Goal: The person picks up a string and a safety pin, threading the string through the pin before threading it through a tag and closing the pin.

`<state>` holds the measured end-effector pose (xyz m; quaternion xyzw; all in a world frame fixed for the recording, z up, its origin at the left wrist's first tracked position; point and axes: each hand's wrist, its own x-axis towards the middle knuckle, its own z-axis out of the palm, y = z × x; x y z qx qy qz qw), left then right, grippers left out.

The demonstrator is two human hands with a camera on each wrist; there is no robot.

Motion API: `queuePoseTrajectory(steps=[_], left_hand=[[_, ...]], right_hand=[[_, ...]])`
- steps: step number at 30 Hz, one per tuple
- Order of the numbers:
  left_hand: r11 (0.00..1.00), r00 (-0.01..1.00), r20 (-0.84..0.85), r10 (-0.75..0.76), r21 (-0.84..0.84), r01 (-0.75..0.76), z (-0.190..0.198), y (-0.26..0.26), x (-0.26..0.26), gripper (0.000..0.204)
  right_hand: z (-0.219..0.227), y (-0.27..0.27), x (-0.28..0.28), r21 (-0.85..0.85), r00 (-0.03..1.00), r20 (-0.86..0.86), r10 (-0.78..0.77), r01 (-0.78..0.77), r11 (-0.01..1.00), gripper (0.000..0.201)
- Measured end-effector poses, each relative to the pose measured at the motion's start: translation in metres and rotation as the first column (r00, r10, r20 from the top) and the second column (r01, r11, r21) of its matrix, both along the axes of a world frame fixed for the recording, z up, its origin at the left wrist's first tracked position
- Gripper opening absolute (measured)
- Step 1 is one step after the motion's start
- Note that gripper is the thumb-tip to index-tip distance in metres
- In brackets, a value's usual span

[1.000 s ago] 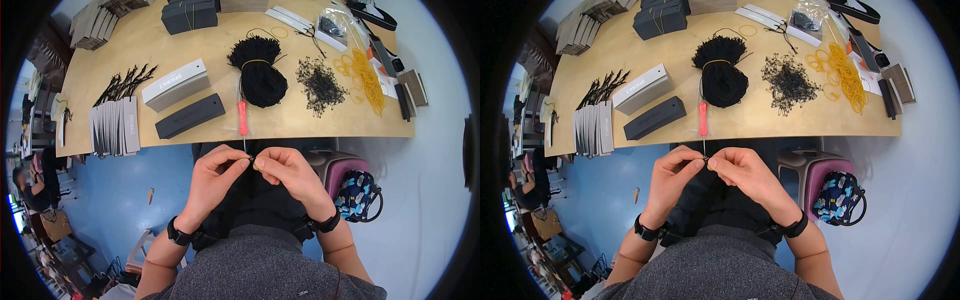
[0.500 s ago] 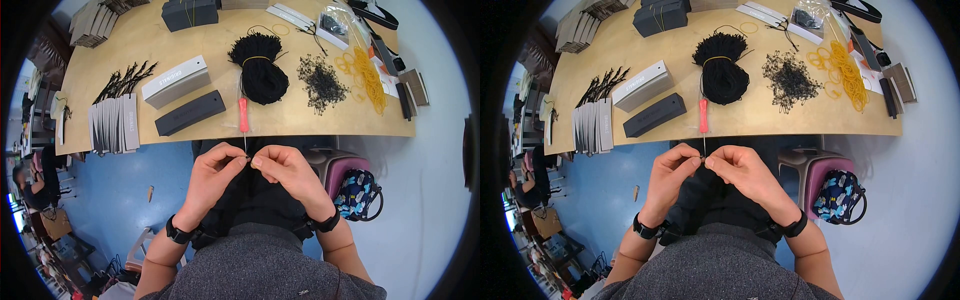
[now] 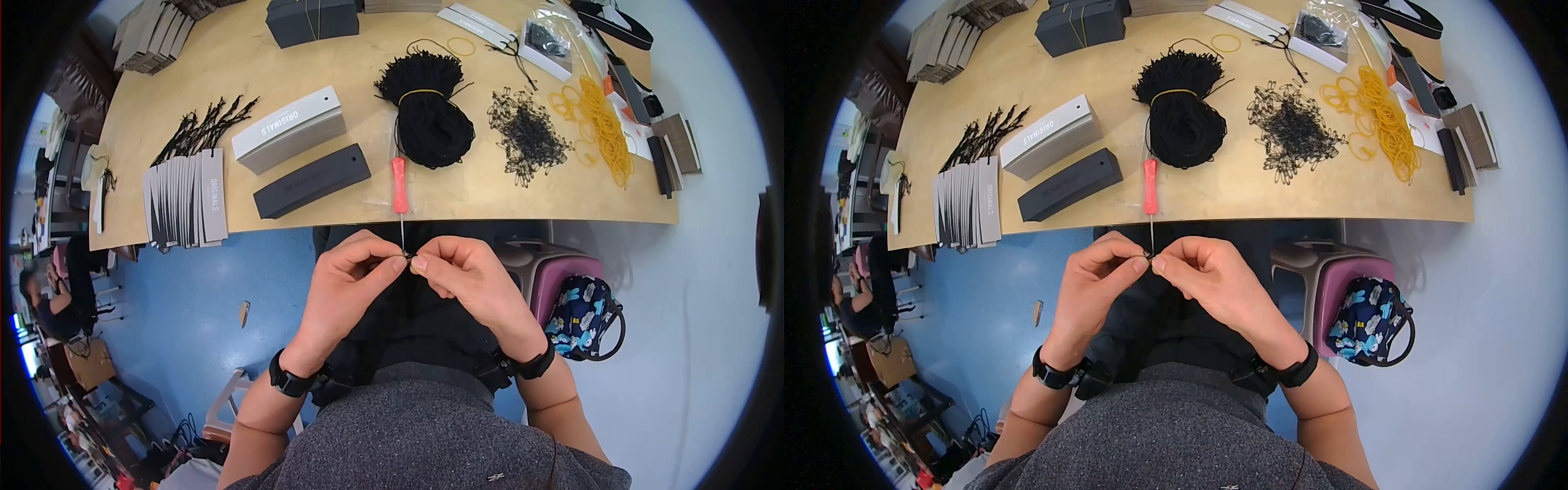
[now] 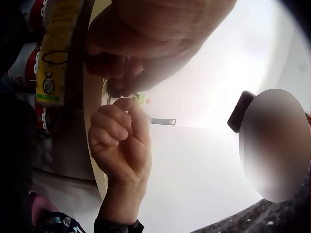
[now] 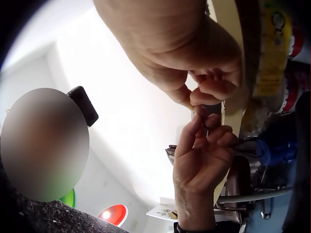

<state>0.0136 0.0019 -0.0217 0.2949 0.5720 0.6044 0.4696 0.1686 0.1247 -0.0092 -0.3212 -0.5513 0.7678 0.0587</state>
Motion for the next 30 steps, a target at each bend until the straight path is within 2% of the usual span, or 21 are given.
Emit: queuePoseTrajectory(steps=[3, 5, 6, 7, 8, 9, 11, 12, 14, 19, 21, 25, 26, 27, 28, 29, 30], left_hand=[[1.000, 1.000, 0.003, 0.008, 0.015, -0.008, -0.001, 0.000, 0.000, 0.006], [1.000, 1.000, 0.001, -0.006, -0.022, 0.006, 0.001, -0.002, -0.003, 0.006], [0.998, 1.000, 0.000, -0.020, -0.059, 0.020, 0.002, -0.002, -0.004, 0.006], [0.998, 1.000, 0.001, -0.019, -0.059, 0.019, 0.002, -0.002, -0.004, 0.006], [0.998, 0.999, 0.041, -0.021, -0.055, 0.024, 0.003, -0.002, -0.005, 0.008], [0.998, 0.996, 0.081, -0.024, -0.051, 0.028, 0.003, -0.002, -0.005, 0.010], [0.996, 0.996, 0.074, -0.048, -0.066, 0.053, 0.003, -0.003, -0.007, 0.010], [0.993, 0.995, 0.069, -0.076, -0.081, 0.081, 0.003, -0.004, -0.008, 0.011], [0.992, 0.993, 0.070, -0.092, -0.080, 0.097, 0.004, -0.003, -0.008, 0.011], [0.989, 0.989, 0.078, -0.125, -0.073, 0.131, 0.004, -0.006, -0.009, 0.012], [0.990, 0.966, 0.255, -0.046, -0.115, 0.078, 0.008, -0.007, -0.008, 0.015], [0.985, 0.929, 0.366, -0.060, -0.131, 0.116, -0.014, -0.022, -0.016, 0.020], [0.991, 0.792, 0.604, -0.084, -0.029, 0.127, -0.013, -0.023, -0.016, 0.020], [0.992, 0.596, 0.794, -0.122, 0.071, 0.108, -0.012, -0.024, -0.016, 0.020], [0.992, 0.597, 0.793, -0.122, 0.071, 0.107, -0.010, -0.022, -0.013, 0.020], [0.999, 0.632, 0.774, -0.046, 0.028, 0.038, -0.007, -0.018, -0.008, 0.019], [0.999, 0.660, 0.751, 0.032, -0.013, -0.033, -0.006, -0.015, -0.003, 0.018]], right_hand=[[-0.001, -0.001, 0.000, -0.007, 1.000, 0.007, -0.003, 0.003, 1.000, 0.028], [0.002, -0.001, -0.001, 0.170, 0.995, 0.104, 0.003, -0.021, 0.985, 0.021], [0.006, -0.002, 0.000, 0.170, 0.995, 0.105, 0.004, -0.021, 0.985, 0.021], [0.011, -0.004, 0.000, 0.402, 0.998, 0.057, -0.034, 0.008, 0.916, 0.017], [0.013, -0.005, 0.001, 0.609, 0.998, 0.001, -0.058, 0.046, 0.792, 0.015], [0.014, -0.004, 0.001, 0.608, 0.998, 0.002, -0.056, 0.043, 0.793, 0.015], [0.013, 0.000, 0.000, 0.881, 0.991, -0.133, 0.034, 0.102, 0.463, 0.020], [0.014, 0.002, 0.000, 0.880, 0.991, -0.132, 0.035, 0.101, 0.465, 0.020], [0.015, 0.007, 0.001, 0.937, 0.981, -0.129, 0.144, 0.073, 0.343, 0.022], [0.012, 0.011, -0.001, 0.963, 0.967, -0.123, 0.221, 0.062, 0.261, 0.022], [0.014, 0.011, -0.003, 0.967, 0.967, -0.123, 0.222, 0.066, 0.248, 0.023], [0.011, 0.016, -0.008, 0.980, 0.974, -0.160, 0.162, 0.137, 0.146, 0.024], [0.007, 0.016, -0.009, 0.983, 0.979, -0.162, 0.122, 0.150, 0.102, 0.023], [0.005, 0.013, -0.010, 0.983, 0.979, -0.162, 0.121, 0.150, 0.103, 0.023], [0.003, 0.008, -0.011, 0.987, 0.979, -0.138, 0.150, 0.123, 0.101, 0.023], [0.002, 0.003, -0.013, 0.990, 0.977, -0.114, 0.181, 0.097, 0.099, 0.023], [0.002, -0.004, -0.013, 0.986, 0.978, -0.113, 0.178, 0.088, 0.143, 0.020]])
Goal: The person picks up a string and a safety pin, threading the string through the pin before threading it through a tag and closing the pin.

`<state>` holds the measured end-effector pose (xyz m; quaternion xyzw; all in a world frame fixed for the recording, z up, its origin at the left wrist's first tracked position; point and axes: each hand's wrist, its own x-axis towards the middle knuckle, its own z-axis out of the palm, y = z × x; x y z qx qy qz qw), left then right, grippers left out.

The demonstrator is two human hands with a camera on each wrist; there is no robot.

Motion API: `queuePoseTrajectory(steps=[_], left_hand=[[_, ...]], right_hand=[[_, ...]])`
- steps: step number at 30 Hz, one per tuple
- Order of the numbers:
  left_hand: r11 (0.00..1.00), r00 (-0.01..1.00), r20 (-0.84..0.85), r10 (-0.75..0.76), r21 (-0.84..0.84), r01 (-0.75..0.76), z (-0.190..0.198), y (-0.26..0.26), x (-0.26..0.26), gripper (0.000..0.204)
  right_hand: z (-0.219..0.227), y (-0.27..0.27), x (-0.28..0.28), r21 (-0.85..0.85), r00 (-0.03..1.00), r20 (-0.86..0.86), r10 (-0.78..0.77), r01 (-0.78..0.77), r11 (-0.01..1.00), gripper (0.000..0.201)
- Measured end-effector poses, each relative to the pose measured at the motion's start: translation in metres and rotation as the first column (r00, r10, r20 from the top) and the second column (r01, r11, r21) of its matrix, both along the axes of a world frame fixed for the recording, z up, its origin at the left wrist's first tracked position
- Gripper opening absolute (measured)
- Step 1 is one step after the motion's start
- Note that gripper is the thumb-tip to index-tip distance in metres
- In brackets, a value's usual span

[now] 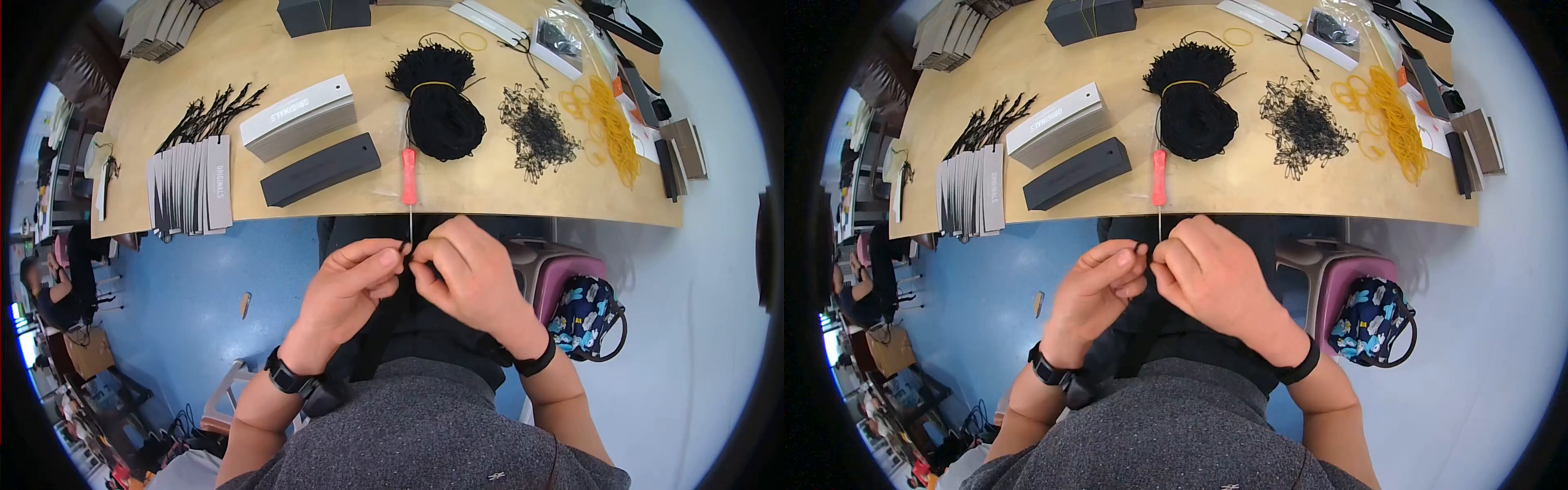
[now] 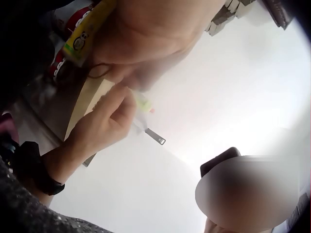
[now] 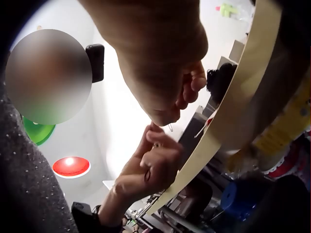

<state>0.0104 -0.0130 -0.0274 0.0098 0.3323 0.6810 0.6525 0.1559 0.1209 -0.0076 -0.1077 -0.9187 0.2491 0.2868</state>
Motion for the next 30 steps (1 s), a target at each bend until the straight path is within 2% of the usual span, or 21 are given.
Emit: queuePoseTrajectory(steps=[1, 2, 3, 4, 5, 7, 8, 10, 11, 13, 14, 15, 16, 17, 19, 21, 23, 24, 26, 27, 30], left_hand=[[1.000, 1.000, 0.001, 0.002, 0.000, -0.002, -0.001, 0.003, 0.003, 0.018], [1.000, 0.895, -0.445, 0.014, 0.001, -0.015, -0.002, 0.007, 0.005, 0.015], [1.000, 0.603, -0.798, 0.020, 0.005, -0.026, -0.003, 0.009, 0.007, 0.014], [1.000, 0.399, -0.917, -0.019, -0.020, 0.002, 0.001, 0.007, 0.005, 0.019], [1.000, 0.400, -0.916, -0.022, -0.020, 0.009, 0.000, 0.007, 0.005, 0.019], [0.993, 0.010, -0.994, 0.105, 0.106, 0.060, -0.001, 0.006, 0.007, 0.021], [0.993, 0.008, -0.995, 0.104, 0.104, 0.062, 0.000, 0.006, 0.007, 0.021], [0.990, -0.210, -0.968, 0.140, 0.132, 0.054, 0.002, 0.007, 0.010, 0.022], [0.990, -0.211, -0.968, 0.140, 0.132, 0.052, 0.004, 0.007, 0.010, 0.022], [0.989, -0.181, -0.972, 0.149, 0.143, 0.049, 0.008, 0.010, 0.010, 0.017], [0.989, -0.182, -0.972, 0.149, 0.143, 0.048, 0.008, 0.010, 0.008, 0.017], [0.993, 0.197, -0.975, 0.104, 0.113, 0.037, 0.007, 0.010, 0.006, 0.013], [0.996, 0.546, -0.836, 0.048, 0.082, 0.039, 0.007, 0.009, 0.004, 0.008], [0.996, 0.546, -0.836, 0.048, 0.082, 0.038, 0.006, 0.007, 0.002, 0.008], [0.998, 0.864, -0.501, -0.056, 0.006, 0.068, 0.005, 0.004, 0.000, 0.009], [0.996, 0.864, -0.498, -0.067, 0.017, 0.087, 0.003, 0.002, -0.001, 0.012], [0.994, 0.865, -0.495, -0.078, 0.028, 0.105, 0.004, 0.002, -0.001, 0.014], [0.994, 0.863, -0.497, -0.091, 0.000, 0.105, 0.005, 0.003, -0.001, 0.015], [0.995, 0.861, -0.498, -0.099, -0.032, 0.096, 0.010, 0.002, -0.002, 0.017], [0.990, 0.829, -0.541, -0.143, -0.067, 0.127, 0.012, 0.002, -0.002, 0.016], [0.978, 0.776, -0.594, -0.210, -0.120, 0.172, 0.014, 0.001, -0.003, 0.016]], right_hand=[[0.001, -0.005, 0.001, 0.000, 1.000, 0.001, 0.002, -0.002, 1.000, 0.020], [0.002, -0.009, 0.001, -0.076, 0.999, 0.019, -0.046, 0.047, 0.996, 0.018], [0.004, -0.012, 0.003, -0.152, 0.995, 0.040, -0.096, 0.101, 0.983, 0.017], [0.005, -0.012, 0.007, -0.239, 0.990, 0.085, -0.110, 0.127, 0.963, 0.014], [0.005, -0.012, 0.010, -0.239, 0.989, 0.086, -0.117, 0.135, 0.962, 0.014], [0.006, -0.012, 0.013, -0.500, 0.978, 0.184, -0.096, 0.177, 0.848, 0.013], [0.007, -0.012, 0.014, -0.501, 0.979, 0.182, -0.097, 0.177, 0.847, 0.013], [0.011, -0.011, 0.016, -0.650, 0.962, 0.267, -0.052, 0.220, 0.727, 0.013], [0.010, -0.010, 0.017, -0.650, 0.962, 0.267, -0.050, 0.219, 0.727, 0.013], [0.010, -0.009, 0.019, -0.753, 0.964, 0.267, -0.008, 0.214, 0.623, 0.016], [0.011, -0.008, 0.020, -0.753, 0.964, 0.267, -0.006, 0.213, 0.623, 0.016], [0.014, -0.007, 0.020, -0.723, 0.974, 0.225, -0.024, 0.183, 0.666, 0.017], [0.016, -0.006, 0.020, -0.690, 0.983, 0.181, -0.039, 0.155, 0.707, 0.019], [0.017, -0.005, 0.019, -0.690, 0.983, 0.181, -0.038, 0.154, 0.707, 0.019], [0.018, -0.005, 0.015, -0.594, 0.996, 0.081, -0.041, 0.081, 0.801, 0.020], [0.016, -0.007, 0.013, -0.560, 0.997, 0.061, -0.037, 0.065, 0.826, 0.020], [0.009, -0.007, 0.014, -0.425, 0.998, 0.055, -0.028, 0.049, 0.904, 0.020], [0.010, -0.006, 0.013, -0.426, 0.998, 0.055, -0.026, 0.047, 0.904, 0.020], [0.015, -0.002, 0.011, -0.241, 1.000, -0.017, -0.015, 0.010, 0.971, 0.022], [0.015, -0.001, 0.009, -0.243, 1.000, -0.017, -0.014, 0.009, 0.970, 0.022], [0.013, 0.007, 0.005, -0.016, 0.994, -0.010, 0.105, -0.105, 0.994, 0.026]])
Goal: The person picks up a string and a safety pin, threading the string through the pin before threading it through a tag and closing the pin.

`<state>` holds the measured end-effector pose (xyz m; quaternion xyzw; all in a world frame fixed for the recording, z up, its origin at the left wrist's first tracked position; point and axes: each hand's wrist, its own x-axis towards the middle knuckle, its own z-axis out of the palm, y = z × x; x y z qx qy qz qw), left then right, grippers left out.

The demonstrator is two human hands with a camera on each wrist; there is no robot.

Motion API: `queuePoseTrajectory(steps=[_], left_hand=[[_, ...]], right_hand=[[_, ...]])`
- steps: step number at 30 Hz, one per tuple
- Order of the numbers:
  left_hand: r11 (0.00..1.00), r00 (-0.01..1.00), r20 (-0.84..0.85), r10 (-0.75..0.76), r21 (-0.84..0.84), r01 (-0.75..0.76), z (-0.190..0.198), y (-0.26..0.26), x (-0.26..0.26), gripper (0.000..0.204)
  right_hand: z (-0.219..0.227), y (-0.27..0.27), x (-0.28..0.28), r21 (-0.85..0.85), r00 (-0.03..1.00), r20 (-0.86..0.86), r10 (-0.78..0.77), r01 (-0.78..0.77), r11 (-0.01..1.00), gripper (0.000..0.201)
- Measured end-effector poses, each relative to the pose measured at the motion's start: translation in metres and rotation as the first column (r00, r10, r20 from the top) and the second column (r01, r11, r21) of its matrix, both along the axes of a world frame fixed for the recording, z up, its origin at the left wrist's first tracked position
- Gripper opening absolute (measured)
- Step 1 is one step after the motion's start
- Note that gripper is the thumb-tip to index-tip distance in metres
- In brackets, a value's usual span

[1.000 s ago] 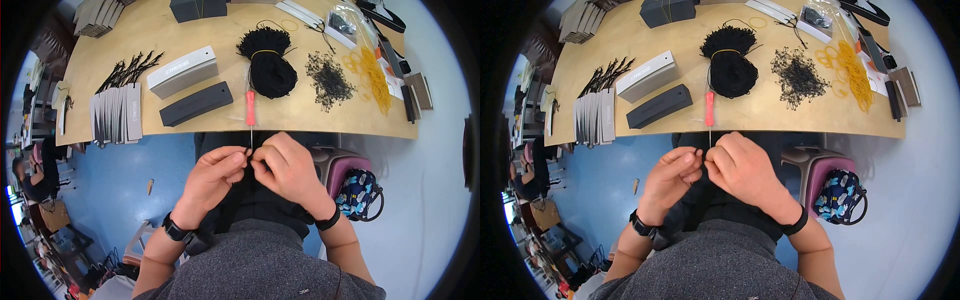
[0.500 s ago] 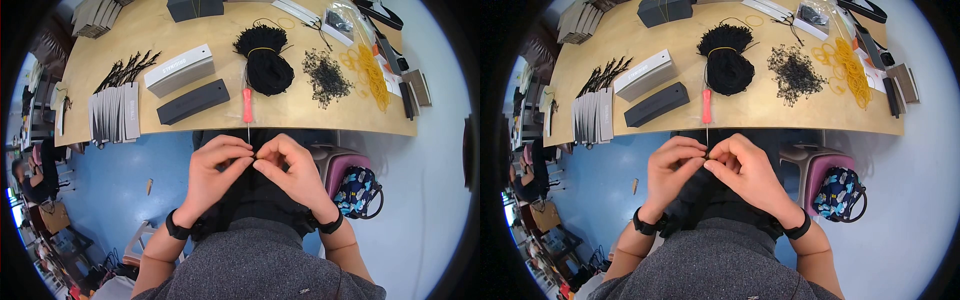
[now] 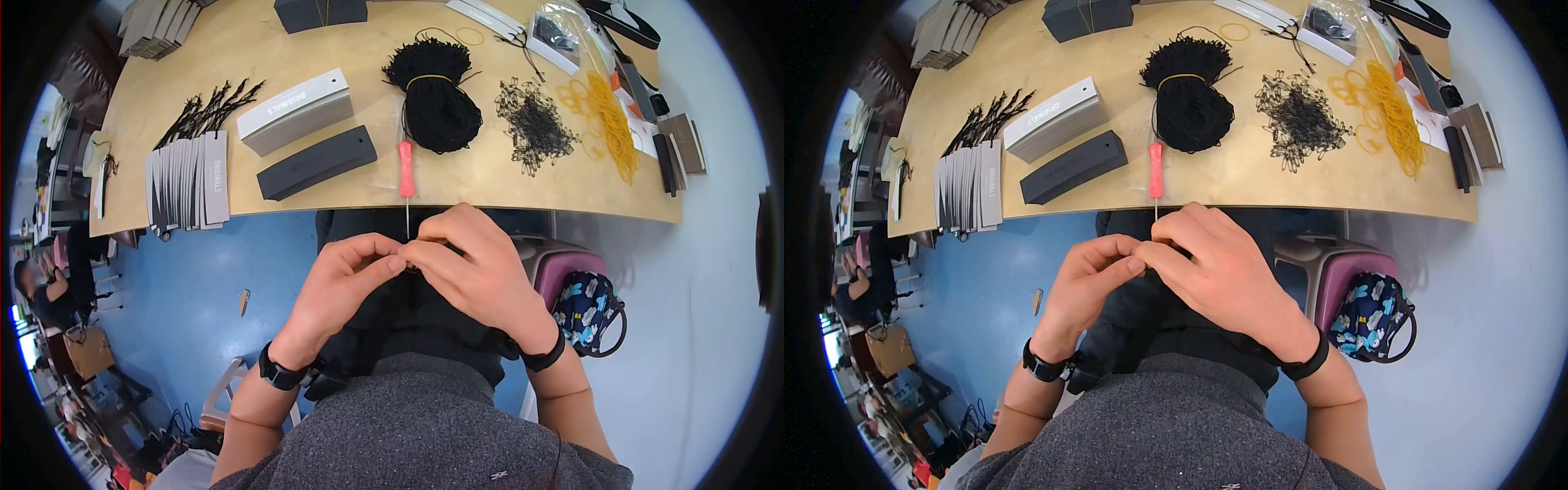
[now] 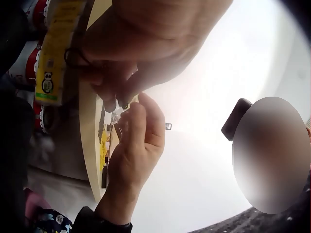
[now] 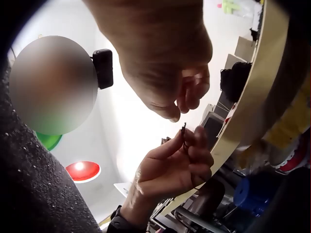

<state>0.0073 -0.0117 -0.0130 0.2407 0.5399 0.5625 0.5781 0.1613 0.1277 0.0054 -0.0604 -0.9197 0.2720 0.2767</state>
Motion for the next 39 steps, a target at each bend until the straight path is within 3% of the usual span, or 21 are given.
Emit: queuePoseTrajectory(steps=[5, 8, 10, 11, 12, 13, 17, 19, 20, 26, 32, 35, 37, 38, 39], left_hand=[[0.999, 0.999, -0.005, 0.041, -0.024, -0.041, 0.003, -0.004, 0.000, 0.015], [0.999, 0.992, -0.120, 0.026, -0.043, -0.031, 0.003, -0.003, 0.003, 0.013], [0.999, 0.927, -0.373, 0.042, 0.007, -0.043, 0.003, -0.001, 0.005, 0.011], [0.999, 0.927, -0.374, 0.039, 0.006, -0.040, 0.003, -0.001, 0.006, 0.011], [0.995, 0.771, -0.634, 0.061, 0.095, 0.000, 0.005, 0.000, 0.008, 0.009], [0.983, 0.544, -0.832, 0.107, 0.170, 0.066, 0.007, 0.002, 0.010, 0.007], [0.982, 0.545, -0.818, 0.182, 0.180, -0.059, 0.010, 0.003, 0.017, 0.007], [0.985, 0.811, -0.560, 0.168, 0.126, -0.117, 0.002, 0.003, 0.010, 0.006], [0.982, 0.864, -0.472, 0.176, 0.151, -0.117, -0.008, 0.002, 0.007, 0.005], [0.964, 0.924, -0.298, 0.240, 0.182, -0.192, -0.008, 0.006, 0.009, 0.006], [0.973, 0.897, -0.378, 0.229, 0.127, -0.194, -0.008, 0.003, 0.012, 0.008], [0.974, 0.903, -0.371, 0.219, 0.137, -0.180, -0.009, 0.001, 0.013, 0.010], [0.979, 0.919, -0.343, 0.194, 0.131, -0.158, -0.009, 0.001, 0.011, 0.011], [0.983, 0.934, -0.315, 0.170, 0.126, -0.136, -0.009, 0.000, 0.010, 0.013], [0.983, 0.934, -0.315, 0.169, 0.126, -0.135, -0.008, 0.000, 0.009, 0.013]], right_hand=[[0.004, -0.001, 0.000, 0.021, 1.000, 0.027, 0.016, -0.017, 1.000, 0.024], [-0.001, -0.001, 0.001, 0.026, 1.000, 0.025, 0.006, -0.007, 1.000, 0.022], [-0.006, -0.001, -0.001, 0.049, 1.000, 0.023, -0.001, 0.000, 0.999, 0.021], [-0.007, -0.001, -0.002, 0.088, 0.999, 0.047, -0.005, 0.001, 0.996, 0.020], [-0.009, -0.001, -0.003, 0.126, 0.997, 0.071, -0.012, 0.003, 0.992, 0.019], [-0.010, -0.001, -0.003, 0.126, 0.997, 0.071, -0.014, 0.005, 0.992, 0.019], [-0.014, -0.002, -0.007, 0.032, 0.998, 0.000, -0.070, 0.070, 0.997, 0.021], [-0.014, -0.005, -0.006, 0.001, 0.992, -0.055, -0.116, 0.116, 0.993, 0.022], [-0.013, -0.007, -0.005, -0.004, 0.989, -0.080, -0.120, 0.121, 0.993, 0.023], [-0.017, -0.014, -0.006, 0.028, 0.982, -0.105, -0.157, 0.160, 0.987, 0.024], [-0.021, -0.024, -0.010, -0.027, 0.963, -0.070, -0.261, 0.260, 0.965, 0.021], [-0.020, -0.025, -0.010, -0.144, 0.960, 0.005, -0.281, 0.279, 0.949, 0.020], [-0.017, -0.024, -0.009, -0.550, 0.964, 0.132, -0.232, 0.266, 0.792, 0.017], [-0.016, -0.022, -0.007, -0.550, 0.964, 0.132, -0.232, 0.266, 0.791, 0.017], [-0.014, -0.020, -0.005, -0.661, 0.966, 0.188, -0.175, 0.256, 0.705, 0.015]])
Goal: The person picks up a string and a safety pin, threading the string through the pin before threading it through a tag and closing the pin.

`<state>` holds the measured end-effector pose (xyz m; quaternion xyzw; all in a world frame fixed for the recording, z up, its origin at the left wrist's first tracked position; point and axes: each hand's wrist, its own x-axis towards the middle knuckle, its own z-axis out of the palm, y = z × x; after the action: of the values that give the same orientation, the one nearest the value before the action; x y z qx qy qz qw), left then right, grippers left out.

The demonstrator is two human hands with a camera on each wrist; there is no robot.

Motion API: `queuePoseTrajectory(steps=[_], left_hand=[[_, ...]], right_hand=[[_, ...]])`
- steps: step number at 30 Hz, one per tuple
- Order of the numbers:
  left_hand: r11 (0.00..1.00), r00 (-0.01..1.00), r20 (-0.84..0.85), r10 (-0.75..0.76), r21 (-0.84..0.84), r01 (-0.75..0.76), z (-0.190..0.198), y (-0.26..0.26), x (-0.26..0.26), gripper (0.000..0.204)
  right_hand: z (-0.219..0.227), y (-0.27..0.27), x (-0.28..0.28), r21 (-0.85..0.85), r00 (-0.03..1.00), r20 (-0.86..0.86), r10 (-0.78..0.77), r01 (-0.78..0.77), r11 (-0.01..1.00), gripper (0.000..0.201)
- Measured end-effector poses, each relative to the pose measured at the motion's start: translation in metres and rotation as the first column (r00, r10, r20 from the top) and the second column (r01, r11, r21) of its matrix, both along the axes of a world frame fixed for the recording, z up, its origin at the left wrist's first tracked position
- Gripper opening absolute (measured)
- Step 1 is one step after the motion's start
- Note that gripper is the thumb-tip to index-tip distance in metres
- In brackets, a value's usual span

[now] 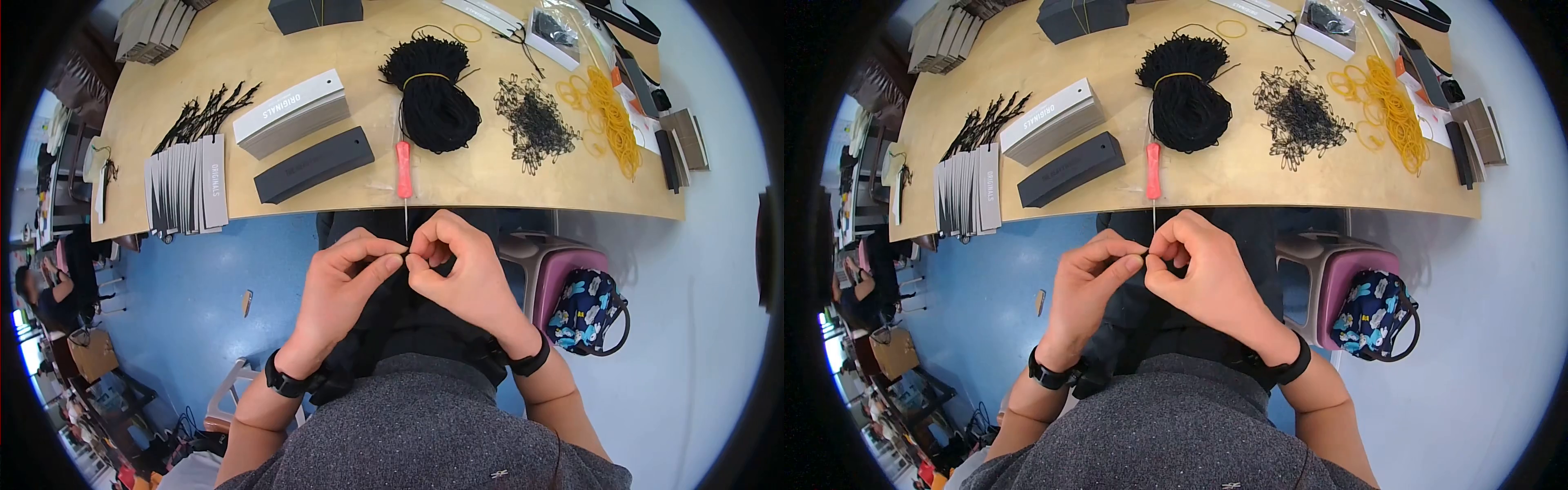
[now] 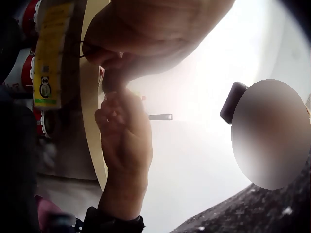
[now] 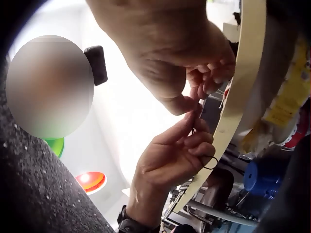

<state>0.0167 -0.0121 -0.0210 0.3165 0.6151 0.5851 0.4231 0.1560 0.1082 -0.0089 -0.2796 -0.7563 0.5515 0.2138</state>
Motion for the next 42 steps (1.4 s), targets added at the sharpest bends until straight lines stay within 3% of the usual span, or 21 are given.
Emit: queuePoseTrajectory(steps=[1, 2, 4, 7, 13, 16, 21, 22, 23, 25, 26, 28, 30, 31, 32, 34, 37, 38, 40, 42], left_hand=[[0.999, 0.994, 0.106, -0.027, -0.031, 0.031, 0.001, -0.001, -0.001, 0.013], [0.996, 0.976, 0.212, -0.050, -0.058, 0.064, 0.003, -0.001, -0.001, 0.014], [0.994, 0.958, 0.278, -0.071, -0.058, 0.090, 0.007, -0.001, -0.002, 0.015], [0.989, 0.930, 0.350, -0.108, -0.052, 0.135, 0.009, -0.002, -0.001, 0.016], [0.979, 0.874, 0.466, -0.138, -0.071, 0.192, 0.017, -0.002, -0.003, 0.023], [0.977, 0.839, 0.525, -0.144, -0.062, 0.206, 0.020, -0.002, -0.005, 0.026], [0.972, 0.809, 0.569, -0.149, -0.067, 0.226, 0.025, -0.002, -0.009, 0.024], [0.976, 0.955, 0.245, -0.166, -0.100, 0.195, 0.023, -0.003, -0.010, 0.021], [0.981, 0.980, -0.110, -0.167, -0.119, 0.154, 0.020, -0.003, -0.012, 0.018], [0.985, 0.970, -0.208, -0.126, -0.140, 0.098, 0.015, -0.008, -0.021, 0.015], [0.986, 0.950, -0.300, -0.088, -0.159, 0.041, 0.013, -0.009, -0.023, 0.012], [0.993, 0.948, -0.311, -0.063, -0.118, 0.027, 0.016, -0.005, -0.023, 0.009], [0.988, 0.919, -0.373, -0.126, -0.128, 0.084, 0.028, 0.001, -0.018, 0.007], [0.989, 0.918, -0.378, -0.124, -0.123, 0.083, 0.030, 0.005, -0.015, 0.007], [0.990, 0.904, -0.408, -0.130, -0.098, 0.098, 0.033, 0.008, -0.013, 0.006], [0.991, 0.886, -0.444, -0.131, -0.073, 0.110, 0.036, 0.012, -0.011, 0.006], [0.993, 0.883, -0.454, -0.121, -0.047, 0.112, 0.043, 0.013, -0.017, 0.006], [0.994, 0.881, -0.460, -0.108, -0.047, 0.097, 0.045, 0.013, -0.021, 0.006], [0.974, 0.831, -0.510, -0.223, -0.081, 0.212, 0.051, 0.016, -0.033, 0.010], [0.990, 0.794, -0.595, -0.121, -0.013, 0.141, 0.055, 0.026, -0.049, 0.013]], right_hand=[[0.001, 0.003, 0.002, -0.157, 0.999, 0.022, 0.035, -0.031, 0.987, 0.013], [0.000, 0.005, 0.004, -0.156, 0.999, 0.022, 0.034, -0.031, 0.987, 0.013], [-0.001, 0.009, 0.008, -0.426, 0.995, 0.009, 0.098, -0.085, 0.901, 0.010], [0.003, 0.014, 0.010, -0.561, 0.992, 0.002, 0.125, -0.103, 0.821, 0.007], [-0.007, 0.017, 0.016, -0.715, 0.978, -0.183, 0.096, -0.200, 0.670, 0.008], [-0.010, 0.018, 0.018, -0.737, 0.974, -0.197, 0.112, -0.222, 0.638, 0.009], [-0.005, 0.020, 0.024, -0.699, 0.981, -0.183, 0.064, -0.176, 0.693, 0.007], [-0.003, 0.021, 0.026, -0.674, 0.987, -0.158, 0.022, -0.124, 0.728, 0.006], [-0.004, 0.026, 0.031, -0.637, 0.989, -0.146, 0.006, -0.098, 0.765, 0.005], [0.000, 0.034, 0.043, -0.532, 0.995, -0.075, -0.064, 0.014, 0.847, 0.007], [-0.004, 0.038, 0.048, -0.382, 0.994, 0.000, -0.108, 0.100, 0.919, 0.009], [0.004, 0.042, 0.049, 0.012, 0.974, 0.175, -0.141, 0.141, 0.990, 0.016], [0.006, 0.030, 0.035, 0.195, 0.983, -0.029, -0.179, 0.182, 0.964, 0.035], [0.013, 0.022, 0.029, 0.106, 0.994, -0.079, -0.081, 0.089, 0.990, 0.049], [0.011, 0.011, 0.026, -0.148, 0.992, -0.127, 0.008, -0.027, 0.989, 0.051], [0.023, 0.004, 0.012, -0.312, 0.982, -0.106, 0.154, -0.180, 0.933, 0.036], [0.004, 0.009, 0.010, -0.428, 0.980, -0.022, 0.195, -0.186, 0.885, 0.018], [0.004, 0.010, 0.011, -0.426, 0.977, -0.028, 0.210, -0.201, 0.882, 0.018], [0.010, 0.011, 0.011, -0.386, 0.990, -0.022, 0.137, -0.135, 0.912, 0.009], [0.003, 0.014, 0.014, -0.311, 0.989, -0.062, 0.136, -0.149, 0.939, 0.009]])
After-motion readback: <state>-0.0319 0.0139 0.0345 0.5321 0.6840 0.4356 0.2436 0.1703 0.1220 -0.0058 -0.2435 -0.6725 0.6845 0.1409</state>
